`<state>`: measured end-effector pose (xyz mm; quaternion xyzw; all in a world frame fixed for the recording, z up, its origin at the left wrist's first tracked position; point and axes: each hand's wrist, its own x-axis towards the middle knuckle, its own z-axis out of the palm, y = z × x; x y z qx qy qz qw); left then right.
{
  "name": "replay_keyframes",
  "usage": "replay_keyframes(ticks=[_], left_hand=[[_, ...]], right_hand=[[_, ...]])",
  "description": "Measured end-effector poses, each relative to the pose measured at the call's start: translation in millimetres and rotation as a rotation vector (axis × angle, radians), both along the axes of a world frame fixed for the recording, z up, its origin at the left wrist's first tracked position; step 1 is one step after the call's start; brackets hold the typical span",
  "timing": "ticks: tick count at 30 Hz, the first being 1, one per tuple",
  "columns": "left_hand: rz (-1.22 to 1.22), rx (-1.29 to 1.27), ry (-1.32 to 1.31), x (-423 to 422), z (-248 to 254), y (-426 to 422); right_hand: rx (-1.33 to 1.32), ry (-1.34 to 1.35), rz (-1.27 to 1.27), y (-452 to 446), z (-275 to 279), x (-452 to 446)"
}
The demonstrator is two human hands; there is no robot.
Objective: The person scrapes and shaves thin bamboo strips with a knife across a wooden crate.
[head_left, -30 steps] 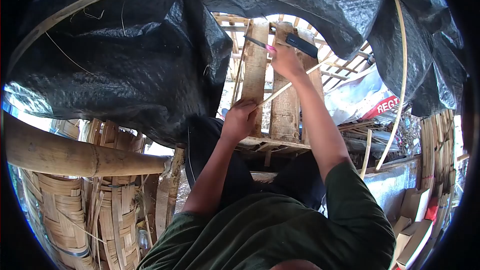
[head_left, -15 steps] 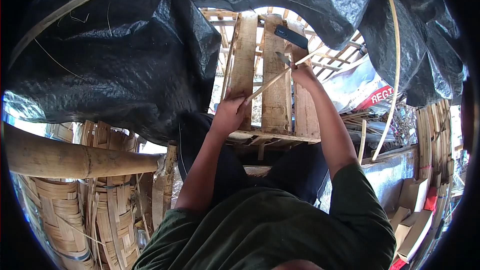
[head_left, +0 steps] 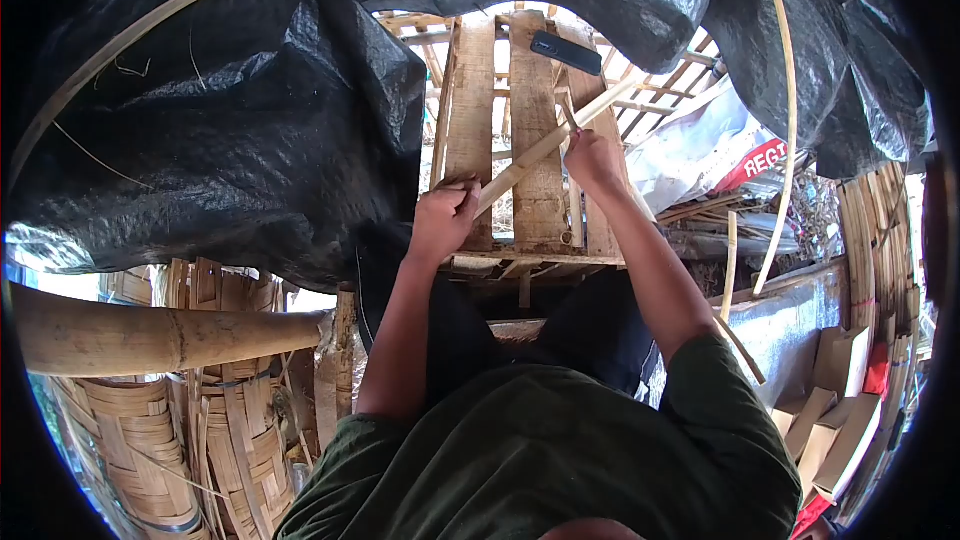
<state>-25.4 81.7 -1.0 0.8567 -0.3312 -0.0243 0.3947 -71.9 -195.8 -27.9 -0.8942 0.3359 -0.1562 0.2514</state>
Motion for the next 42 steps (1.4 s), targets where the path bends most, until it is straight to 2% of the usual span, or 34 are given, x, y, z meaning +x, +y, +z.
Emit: replay_keyframes(ticks=[2,3,4,6,9,13,15,17,20,21,24,26,28,30,32,35,37,40,42], left_hand=[[-0.123,-0.302,-0.171,5,-13,2],[-0.128,-0.299,-0.164,5,-13,2],[-0.122,-0.230,-0.154,4,-13,2],[-0.128,-0.141,-0.128,6,-14,2],[-0.206,-0.065,-0.177,-1,-2,3],[-0.238,-0.013,-0.145,-4,-4,7],[-0.241,0.008,-0.189,-9,-1,8],[-0.313,0.119,-0.228,-14,12,6],[-0.330,0.069,-0.136,-15,9,-1],[-0.334,0.011,-0.051,-17,10,-2],[-0.383,0.038,-0.075,-28,17,-2],[-0.352,0.013,-0.020,-53,37,-4],[-0.315,-0.056,-0.018,-80,38,-6],[-0.315,-0.057,0.091,-107,42,-6],[-0.374,-0.100,0.115,-132,47,-11],[-0.443,-0.121,0.131,-154,48,-20],[-0.478,-0.114,0.048,-160,52,-22],[-0.505,-0.123,-0.008,-162,60,-22],[-0.511,-0.174,-0.016,-166,69,-23]], right_hand=[[-0.037,0.055,0.073,-9,-2,-3],[-0.024,0.113,0.100,-27,-5,0],[-0.094,0.174,0.092,-27,11,-1],[-0.071,0.284,0.112,-22,44,-3],[-0.062,0.368,0.152,-22,49,-2],[-0.042,0.310,0.115,-14,58,-12],[0.014,0.267,0.016,-7,70,-26],[0.036,0.176,0.016,-7,70,-42],[0.032,-0.195,-0.090,2,65,-64],[0.033,-0.196,-0.097,2,62,-71],[0.076,-0.195,-0.057,0,50,-93],[0.206,-0.205,-0.117,1,47,-106],[0.174,-0.236,-0.124,-1,34,-117],[0.146,-0.268,-0.128,-1,24,-120],[0.105,-0.154,-0.233,5,21,-120],[0.253,-0.125,-0.213,31,46,-122],[0.234,-0.152,-0.211,34,45,-123],[0.219,-0.264,-0.244,34,36,-125],[0.385,-0.533,-0.361,38,34,-126]])
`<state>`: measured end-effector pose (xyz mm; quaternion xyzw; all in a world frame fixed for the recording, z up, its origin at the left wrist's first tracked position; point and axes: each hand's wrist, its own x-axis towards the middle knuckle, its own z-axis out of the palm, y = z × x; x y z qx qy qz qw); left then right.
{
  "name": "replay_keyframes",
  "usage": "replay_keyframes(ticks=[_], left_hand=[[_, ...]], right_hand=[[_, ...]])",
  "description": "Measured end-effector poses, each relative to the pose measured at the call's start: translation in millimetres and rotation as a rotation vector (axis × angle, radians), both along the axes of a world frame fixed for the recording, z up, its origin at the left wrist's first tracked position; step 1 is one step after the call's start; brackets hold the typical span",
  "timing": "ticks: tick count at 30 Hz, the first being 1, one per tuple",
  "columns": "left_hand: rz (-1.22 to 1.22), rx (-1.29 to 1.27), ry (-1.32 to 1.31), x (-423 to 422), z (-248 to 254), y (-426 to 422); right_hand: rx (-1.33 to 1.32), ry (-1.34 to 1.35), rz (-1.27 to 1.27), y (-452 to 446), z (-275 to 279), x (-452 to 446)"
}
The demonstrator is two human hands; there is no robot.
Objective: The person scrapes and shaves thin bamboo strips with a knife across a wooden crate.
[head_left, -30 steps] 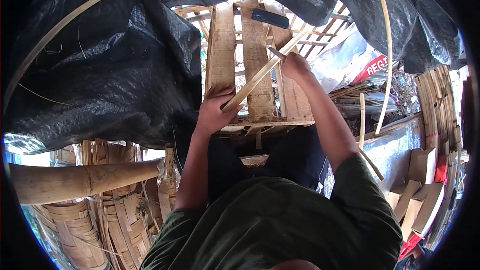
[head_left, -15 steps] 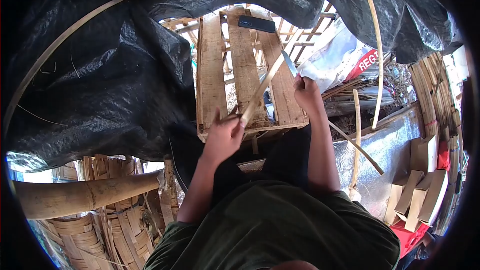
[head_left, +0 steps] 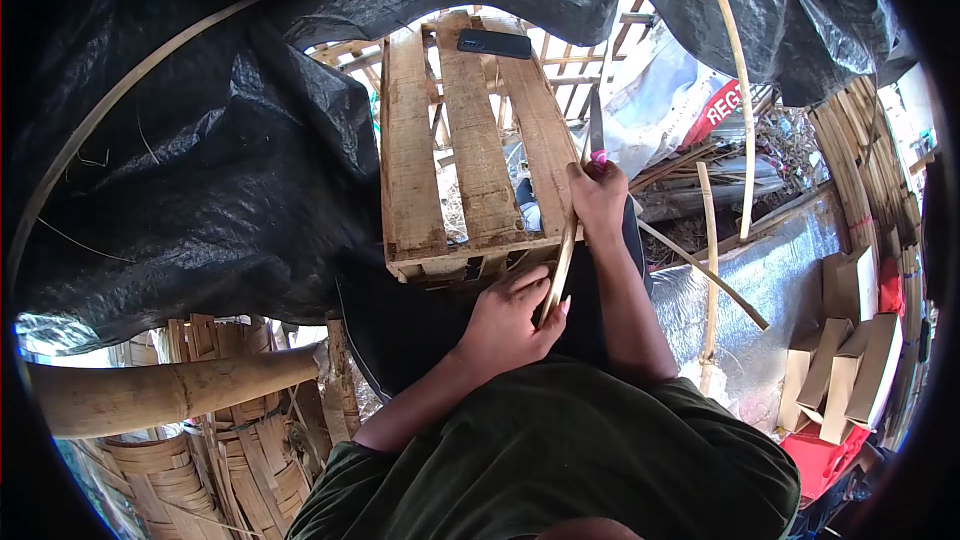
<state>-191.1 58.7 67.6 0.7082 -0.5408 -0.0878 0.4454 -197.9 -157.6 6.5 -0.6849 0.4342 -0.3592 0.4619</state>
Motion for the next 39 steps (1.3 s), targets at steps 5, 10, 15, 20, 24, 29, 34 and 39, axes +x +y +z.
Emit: replay_keyframes(ticks=[5,10,15,20,24,29,34,39], left_hand=[[-0.026,-0.023,-0.112,0,10,-1],[0.008,0.041,-0.145,6,4,-1],[0.127,-0.015,-0.149,29,-9,-3],[0.116,0.119,-0.101,79,-15,-11],[0.096,0.124,-0.101,122,-31,-14],[0.142,0.126,-0.100,143,-59,-11],[0.232,0.206,-0.219,144,-65,-12],[0.268,0.182,-0.209,151,-73,-15]], right_hand=[[0.174,-0.311,0.035,-5,-7,0],[0.229,-0.191,0.198,-11,1,-2],[0.370,-0.125,0.219,-2,26,-3],[0.331,-0.081,0.233,-9,1,-4],[0.334,-0.017,0.279,-13,-3,-8],[0.301,0.041,0.237,-14,0,-9],[0.355,0.114,0.104,-22,6,7],[0.191,0.121,0.229,-44,3,32]])
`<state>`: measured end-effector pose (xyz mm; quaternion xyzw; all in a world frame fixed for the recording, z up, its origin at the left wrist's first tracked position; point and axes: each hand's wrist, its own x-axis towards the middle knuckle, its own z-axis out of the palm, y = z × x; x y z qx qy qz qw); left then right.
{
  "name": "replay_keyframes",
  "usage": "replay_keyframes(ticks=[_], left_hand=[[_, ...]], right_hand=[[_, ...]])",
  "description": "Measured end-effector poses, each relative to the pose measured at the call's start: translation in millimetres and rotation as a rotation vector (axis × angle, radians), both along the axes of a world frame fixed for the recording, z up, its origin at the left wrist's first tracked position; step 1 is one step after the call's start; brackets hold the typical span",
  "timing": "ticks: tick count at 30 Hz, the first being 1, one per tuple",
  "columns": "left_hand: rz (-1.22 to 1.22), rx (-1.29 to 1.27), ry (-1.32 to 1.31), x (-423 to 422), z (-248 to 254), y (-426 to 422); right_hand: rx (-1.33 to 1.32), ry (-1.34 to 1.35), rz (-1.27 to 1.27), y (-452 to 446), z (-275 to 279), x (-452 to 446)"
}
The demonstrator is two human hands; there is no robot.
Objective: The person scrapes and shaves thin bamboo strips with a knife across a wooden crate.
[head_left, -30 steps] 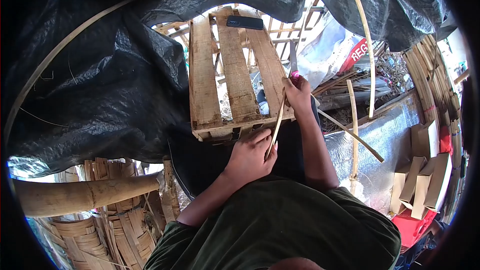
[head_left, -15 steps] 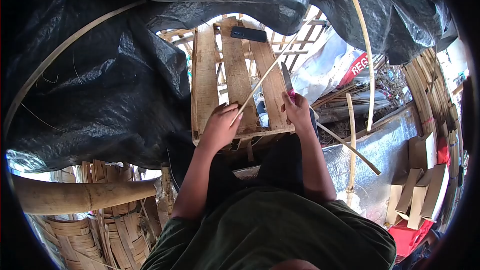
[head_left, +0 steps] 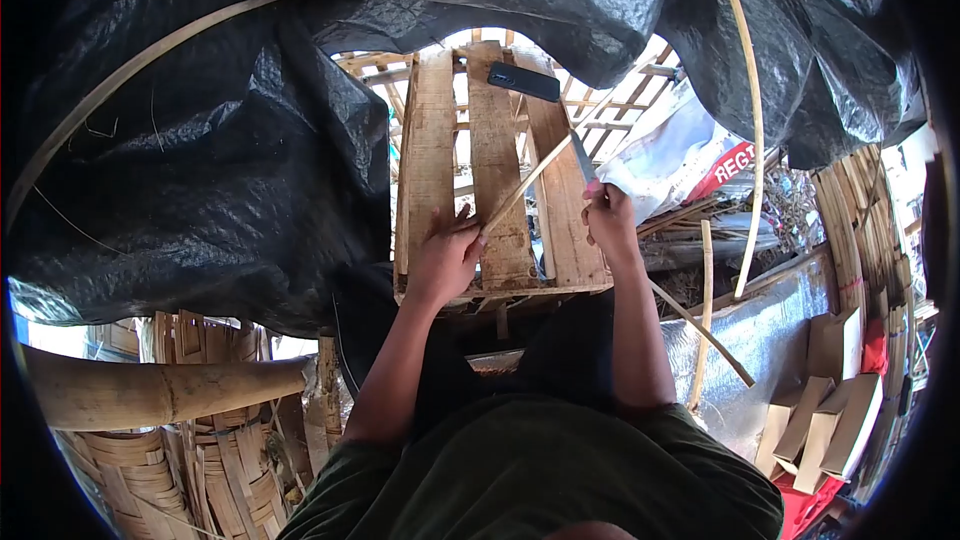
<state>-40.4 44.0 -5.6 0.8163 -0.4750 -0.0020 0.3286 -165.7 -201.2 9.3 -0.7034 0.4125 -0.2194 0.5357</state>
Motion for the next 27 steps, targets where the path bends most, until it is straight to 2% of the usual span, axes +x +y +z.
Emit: replay_keyframes(ticks=[2,3,7,9,12,13,16,17,18,20,21,22,23,25,26,27], left_hand=[[0.009,-0.004,-0.008,-3,-1,3],[0.016,0.045,0.024,-3,4,3],[0.009,0.059,0.101,-2,6,2],[0.024,0.059,0.088,-2,7,2],[-0.009,0.023,0.070,2,-1,2],[-0.050,-0.022,0.059,4,-1,1],[-0.002,-0.062,0.063,0,5,0],[-0.001,-0.063,0.068,0,4,0],[-0.014,-0.067,0.050,2,2,0],[-0.032,-0.066,0.038,4,3,1],[-0.045,-0.050,0.071,4,8,2],[-0.058,-0.035,0.105,3,10,1],[-0.056,-0.119,0.053,4,2,0],[-0.052,-0.132,0.066,3,4,-1],[-0.042,-0.147,0.077,1,5,0],[-0.044,-0.143,0.082,1,6,0]], right_hand=[[-0.392,-0.018,0.231,-18,-25,12],[-0.421,0.103,0.237,-16,-9,20],[-0.558,0.067,0.270,-41,-10,64],[-0.645,0.462,0.212,-54,-5,84],[-0.713,0.510,0.300,-88,-38,95],[-0.750,0.532,0.261,-72,-35,94],[-0.725,0.410,0.413,-16,-32,77],[-0.926,0.307,0.458,-19,-43,74],[-0.923,0.312,0.460,-26,-39,73],[-0.729,0.508,0.429,-52,-26,82],[-0.839,0.535,0.330,-63,-25,85],[-0.826,0.425,0.303,-68,-29,86],[-0.750,0.469,0.373,-63,-39,84],[-0.660,0.503,0.524,-15,-32,82],[-0.893,0.378,0.513,-3,-38,77],[-0.752,0.491,0.561,-3,-22,76]])
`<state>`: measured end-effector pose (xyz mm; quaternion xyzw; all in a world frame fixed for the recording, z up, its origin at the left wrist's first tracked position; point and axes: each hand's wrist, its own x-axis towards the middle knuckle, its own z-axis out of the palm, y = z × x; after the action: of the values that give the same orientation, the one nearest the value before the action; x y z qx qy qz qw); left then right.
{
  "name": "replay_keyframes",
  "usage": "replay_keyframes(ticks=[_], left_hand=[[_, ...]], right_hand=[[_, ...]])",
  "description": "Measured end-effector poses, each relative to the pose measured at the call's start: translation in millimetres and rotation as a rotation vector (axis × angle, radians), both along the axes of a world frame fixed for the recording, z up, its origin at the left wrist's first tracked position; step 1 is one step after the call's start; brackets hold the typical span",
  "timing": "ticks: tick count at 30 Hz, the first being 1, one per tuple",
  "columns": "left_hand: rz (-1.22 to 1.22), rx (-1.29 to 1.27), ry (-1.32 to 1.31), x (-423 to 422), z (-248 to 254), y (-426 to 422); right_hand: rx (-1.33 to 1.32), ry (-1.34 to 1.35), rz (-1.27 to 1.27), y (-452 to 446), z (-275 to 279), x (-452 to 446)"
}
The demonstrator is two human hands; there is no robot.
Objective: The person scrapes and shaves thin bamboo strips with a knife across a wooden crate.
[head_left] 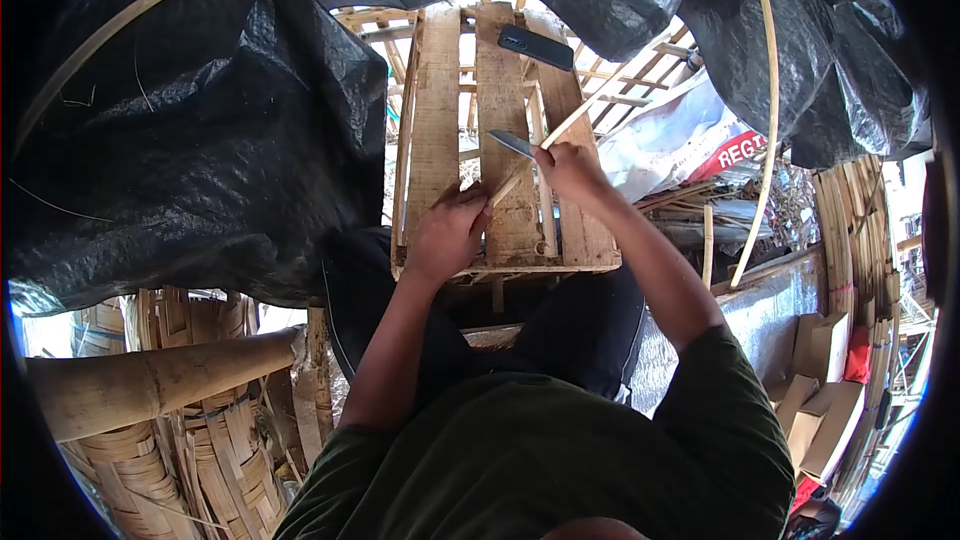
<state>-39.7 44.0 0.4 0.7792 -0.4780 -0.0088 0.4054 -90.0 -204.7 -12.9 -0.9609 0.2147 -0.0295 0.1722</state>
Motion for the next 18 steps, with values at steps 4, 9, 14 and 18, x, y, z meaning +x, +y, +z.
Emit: replay_keyframes(ticks=[4,9,14,18], left_hand=[[-0.011,0.016,-0.020,4,-5,-1],[0.058,0.054,0.063,-1,2,2],[-0.008,0.160,0.077,4,0,-1],[0.077,0.037,-0.042,-10,1,4]], right_hand=[[-0.157,-0.102,-0.184,-67,-24,14],[-0.210,-0.237,-0.073,-19,-24,-7],[-0.022,0.027,-0.162,-58,-6,-3],[-0.037,-0.021,-0.213,-41,-3,-2]])
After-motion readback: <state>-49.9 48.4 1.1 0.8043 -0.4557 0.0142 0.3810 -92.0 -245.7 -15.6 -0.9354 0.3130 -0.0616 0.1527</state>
